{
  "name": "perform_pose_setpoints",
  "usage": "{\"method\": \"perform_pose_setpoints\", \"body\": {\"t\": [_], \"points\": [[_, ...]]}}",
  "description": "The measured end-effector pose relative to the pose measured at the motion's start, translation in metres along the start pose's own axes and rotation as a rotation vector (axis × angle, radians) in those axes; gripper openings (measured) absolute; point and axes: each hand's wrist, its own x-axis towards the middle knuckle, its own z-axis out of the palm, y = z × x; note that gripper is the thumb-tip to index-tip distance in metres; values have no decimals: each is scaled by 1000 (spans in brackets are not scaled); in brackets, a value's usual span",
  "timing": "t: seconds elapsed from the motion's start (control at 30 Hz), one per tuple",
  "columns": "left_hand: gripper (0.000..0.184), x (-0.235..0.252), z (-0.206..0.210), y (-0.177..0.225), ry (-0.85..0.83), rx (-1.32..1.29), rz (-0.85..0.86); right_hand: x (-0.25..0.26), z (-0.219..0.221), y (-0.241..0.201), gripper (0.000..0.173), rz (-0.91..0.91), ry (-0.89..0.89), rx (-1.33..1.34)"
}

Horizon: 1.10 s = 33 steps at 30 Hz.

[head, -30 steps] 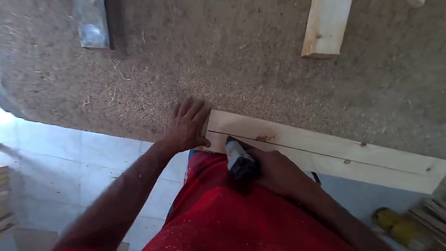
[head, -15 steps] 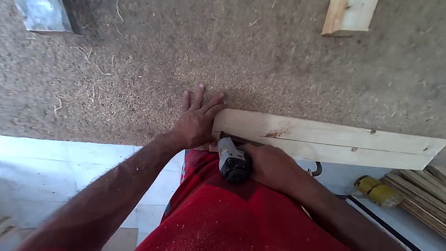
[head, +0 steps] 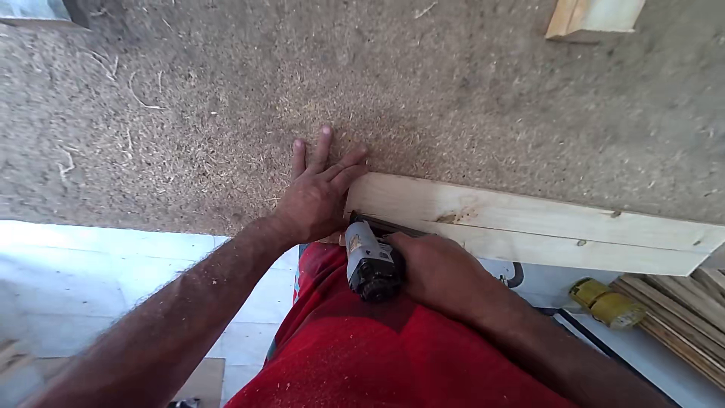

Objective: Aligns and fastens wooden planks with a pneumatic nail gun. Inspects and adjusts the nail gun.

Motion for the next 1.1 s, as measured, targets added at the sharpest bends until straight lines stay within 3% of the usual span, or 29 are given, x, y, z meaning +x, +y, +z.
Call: {"method": "perform_pose_setpoints", "body": {"t": [0.53, 0.77, 0.9, 1.1], "points": [[77, 0, -1, 2, 34, -34, 5, 4, -14, -11, 30, 80, -115, 66], [101, 2, -3, 4, -3, -43, -37, -4, -7, 7, 40, 108, -128, 58], [109, 2, -4, 4, -9, -56, -48, -14, -7, 16, 36, 102, -127, 89], [107, 2, -8, 11, -14, -63, -51, -28, -7, 40, 41, 176, -145, 112]]}}
